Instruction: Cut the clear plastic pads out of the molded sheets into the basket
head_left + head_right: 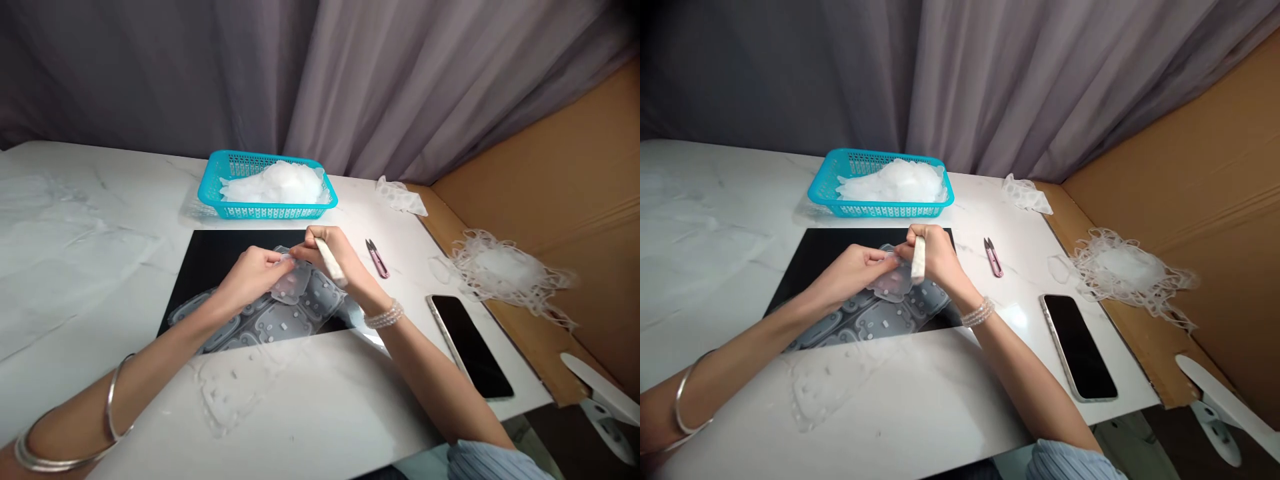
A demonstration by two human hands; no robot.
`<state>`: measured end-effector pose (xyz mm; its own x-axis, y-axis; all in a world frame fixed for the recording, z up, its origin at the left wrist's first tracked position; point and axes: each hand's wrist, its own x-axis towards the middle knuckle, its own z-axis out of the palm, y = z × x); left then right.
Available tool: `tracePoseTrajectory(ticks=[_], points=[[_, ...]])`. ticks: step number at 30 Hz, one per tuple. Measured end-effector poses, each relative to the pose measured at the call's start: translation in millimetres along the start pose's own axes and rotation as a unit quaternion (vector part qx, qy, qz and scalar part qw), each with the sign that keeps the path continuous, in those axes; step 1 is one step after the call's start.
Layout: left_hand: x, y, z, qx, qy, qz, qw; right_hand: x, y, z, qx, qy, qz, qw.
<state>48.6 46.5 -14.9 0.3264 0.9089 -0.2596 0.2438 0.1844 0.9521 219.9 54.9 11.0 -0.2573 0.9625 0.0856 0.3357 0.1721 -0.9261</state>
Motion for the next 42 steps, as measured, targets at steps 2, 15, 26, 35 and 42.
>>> tracePoseTrajectory(ticks=[2,15,26,35,42], points=[[0,0,3.2,0.031,0.04,0.042,0.998,0,-1,-2,-0.06,0.029,-0.018,0.998],[-7,-10,-1.4,-0.189,0.146,0.034,0.97,14,13,-25,-0.016,0.037,0.041,0.998],[-6,11,-11.2,-0.173,-0.008,-0.041,0.984,3,-5,-20,0.104,-0.073,0.0,0.992],[4,16,-6.1,-0.123,-0.036,-0.04,0.991,-1,-17,-19,0.034,-0.03,0.001,0.999],[3,16,-0.9,-0.11,0.007,-0.018,0.994,-5,-18,-15,-0.113,0.003,-0.056,0.992]])
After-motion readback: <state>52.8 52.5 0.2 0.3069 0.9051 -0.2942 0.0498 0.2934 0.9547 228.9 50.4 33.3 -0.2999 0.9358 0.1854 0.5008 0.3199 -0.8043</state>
